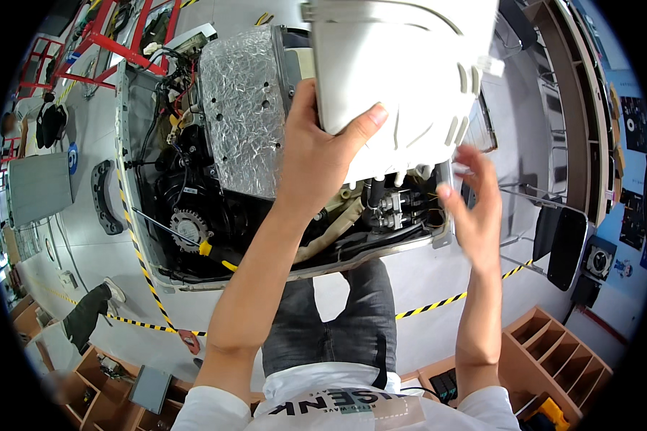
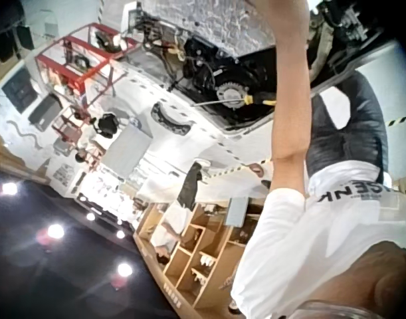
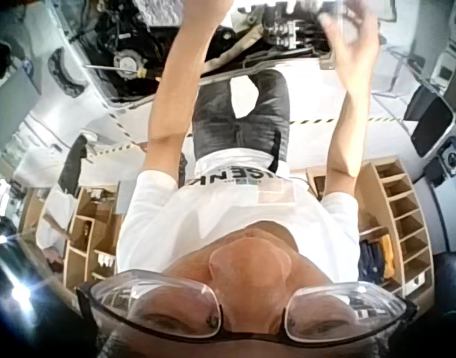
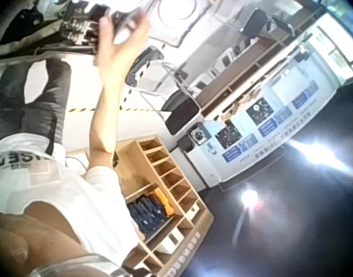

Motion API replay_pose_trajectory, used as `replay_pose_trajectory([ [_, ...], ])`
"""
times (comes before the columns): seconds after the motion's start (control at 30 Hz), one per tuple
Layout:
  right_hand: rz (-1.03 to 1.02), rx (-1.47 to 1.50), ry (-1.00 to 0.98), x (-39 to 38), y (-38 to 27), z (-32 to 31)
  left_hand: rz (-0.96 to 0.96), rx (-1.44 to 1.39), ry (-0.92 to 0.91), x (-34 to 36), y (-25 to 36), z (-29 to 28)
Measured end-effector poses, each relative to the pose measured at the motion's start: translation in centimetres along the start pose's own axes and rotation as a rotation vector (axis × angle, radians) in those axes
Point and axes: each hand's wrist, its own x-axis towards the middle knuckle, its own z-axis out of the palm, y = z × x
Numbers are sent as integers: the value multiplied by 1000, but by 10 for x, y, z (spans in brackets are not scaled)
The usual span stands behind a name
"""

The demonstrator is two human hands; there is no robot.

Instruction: The person detaches a white plastic detergent dispenser from the internal components of a washing machine by hand, disconnecting several black rubber hoses and electrical connectors before lifting the dispenser out of the appliance.

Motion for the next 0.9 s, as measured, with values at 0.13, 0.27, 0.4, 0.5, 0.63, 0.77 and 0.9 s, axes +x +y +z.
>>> replay_pose_trajectory([
  [0.13, 154, 383, -225, 56, 32, -7, 24, -7, -96, 5, -1, 10],
  [0.27, 256, 653, -405, 83, 57, -11, 32, 48, -101, 14, 2, 20],
  [0.4, 321, 763, -466, 94, 67, 4, -77, 6, -28, 18, -4, 20],
  [0.5, 341, 811, -513, 100, 70, 13, 24, -17, 211, 11, -9, 26],
  [0.63, 430, 746, -525, 107, 44, 21, 225, 349, 732, -45, 1, 38],
  [0.77, 417, 812, -599, 116, 48, 26, 12, 554, 791, -96, -32, 75],
  [0.9, 513, 781, -642, 125, 57, 31, -57, 625, 825, -102, -45, 101],
])
